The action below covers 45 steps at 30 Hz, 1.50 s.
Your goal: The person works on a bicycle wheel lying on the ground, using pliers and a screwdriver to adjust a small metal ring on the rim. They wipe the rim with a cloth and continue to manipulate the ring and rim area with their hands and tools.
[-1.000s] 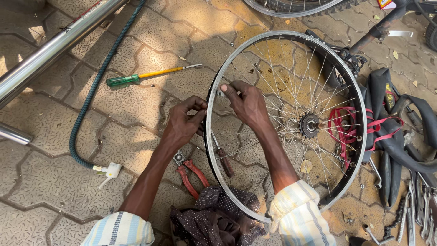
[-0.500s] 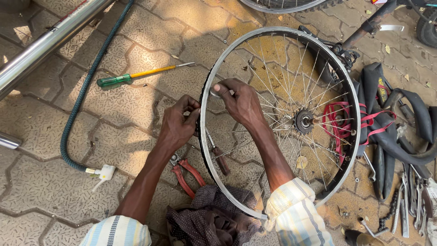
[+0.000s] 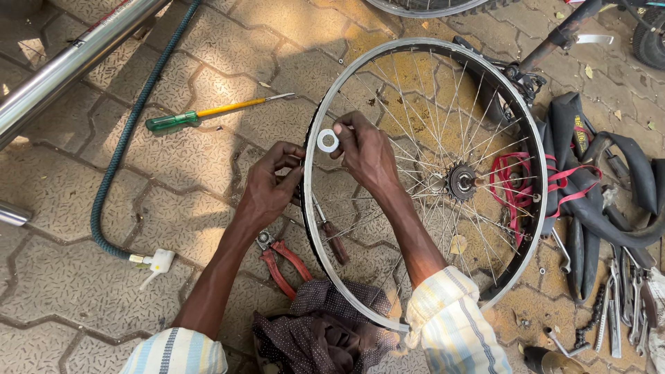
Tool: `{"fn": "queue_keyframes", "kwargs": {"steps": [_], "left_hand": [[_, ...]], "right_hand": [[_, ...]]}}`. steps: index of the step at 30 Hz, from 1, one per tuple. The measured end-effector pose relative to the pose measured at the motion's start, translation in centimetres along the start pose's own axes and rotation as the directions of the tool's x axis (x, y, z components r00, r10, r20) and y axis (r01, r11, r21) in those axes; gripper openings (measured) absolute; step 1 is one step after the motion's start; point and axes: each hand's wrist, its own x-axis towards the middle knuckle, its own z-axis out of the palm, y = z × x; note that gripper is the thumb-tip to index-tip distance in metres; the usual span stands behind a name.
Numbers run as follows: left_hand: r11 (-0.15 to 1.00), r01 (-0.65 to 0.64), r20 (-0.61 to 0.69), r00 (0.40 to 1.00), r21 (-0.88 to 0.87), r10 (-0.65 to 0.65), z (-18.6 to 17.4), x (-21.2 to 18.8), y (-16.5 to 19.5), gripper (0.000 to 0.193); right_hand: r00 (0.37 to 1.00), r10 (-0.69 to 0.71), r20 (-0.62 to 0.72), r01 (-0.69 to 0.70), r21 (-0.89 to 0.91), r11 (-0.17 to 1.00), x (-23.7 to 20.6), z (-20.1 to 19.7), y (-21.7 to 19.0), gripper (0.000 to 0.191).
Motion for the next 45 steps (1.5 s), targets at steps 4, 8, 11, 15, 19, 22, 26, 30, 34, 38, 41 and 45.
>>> {"fn": "queue_keyframes", "kwargs": {"steps": [4, 8, 11, 15, 19, 22, 26, 30, 34, 38, 41, 45], "left_hand": [[0.995, 0.023, -0.031, 0.999, 0.100, -0.020, 0.0, 0.2, -0.2, 0.006], [0.993, 0.058, -0.039, 0.998, 0.099, -0.054, 0.3, 0.1, 0.1, 0.008], [1.000, -0.011, -0.009, 1.000, 0.023, 0.011, 0.1, -0.3, 0.4, 0.014], [0.997, 0.051, -0.018, 0.999, 0.060, -0.050, -0.2, -0.2, 0.7, 0.010], [0.987, 0.128, -0.030, 0.992, 0.099, -0.126, 0.1, -0.1, 1.0, 0.010], [0.998, 0.030, -0.018, 0.999, 0.048, -0.029, 0.2, -0.5, 1.1, 0.012], [0.995, 0.098, 0.010, 0.995, 0.013, -0.098, -0.1, -0.7, 0.8, 0.010], [0.991, 0.110, -0.007, 0.994, 0.071, -0.110, 0.0, -0.5, 0.4, 0.005], [0.999, 0.017, -0.032, 0.999, 0.031, -0.016, 0.3, -0.6, 0.2, 0.006], [1.000, 0.025, 0.001, 1.000, 0.004, -0.025, 0.0, -0.8, 0.3, 0.012], [0.999, 0.049, -0.013, 0.999, 0.002, -0.049, 0.0, -0.7, 0.2, 0.009], [0.991, 0.125, -0.021, 0.992, 0.039, -0.125, 0.2, -0.7, 0.0, 0.005]], "right_hand": [[0.985, -0.161, -0.062, 0.155, -0.092, 0.984, 0.1, 0.1, 0.1, 0.036], [0.924, -0.370, 0.098, 0.382, -0.183, 0.906, -0.6, -0.5, 0.6, 0.049], [0.894, -0.446, 0.048, 0.445, 0.036, 0.895, -1.1, -0.7, 0.5, 0.063], [0.974, -0.195, 0.117, 0.194, 0.017, 0.981, -0.9, -0.8, 0.0, 0.053], [0.995, -0.080, 0.064, 0.078, 0.026, 0.997, -0.3, -0.4, -0.2, 0.030], [0.991, -0.127, -0.047, 0.127, 0.007, 0.992, -0.4, -0.1, -0.3, 0.030], [0.974, -0.225, 0.028, 0.227, -0.117, 0.967, -0.8, -0.3, -0.2, 0.031], [0.925, -0.366, 0.100, 0.371, -0.047, 0.927, -1.2, -0.6, -0.1, 0.057], [0.966, -0.246, 0.085, 0.246, 0.008, 0.969, -1.3, -0.5, 0.1, 0.061], [0.984, -0.114, 0.139, 0.123, -0.058, 0.991, -0.6, 0.0, 0.4, 0.031], [0.999, 0.005, -0.046, -0.004, 0.015, 1.000, 0.0, 0.6, 0.5, 0.035], [0.928, -0.366, -0.062, 0.359, -0.103, 0.928, -0.1, 0.5, 0.8, 0.036]]}}
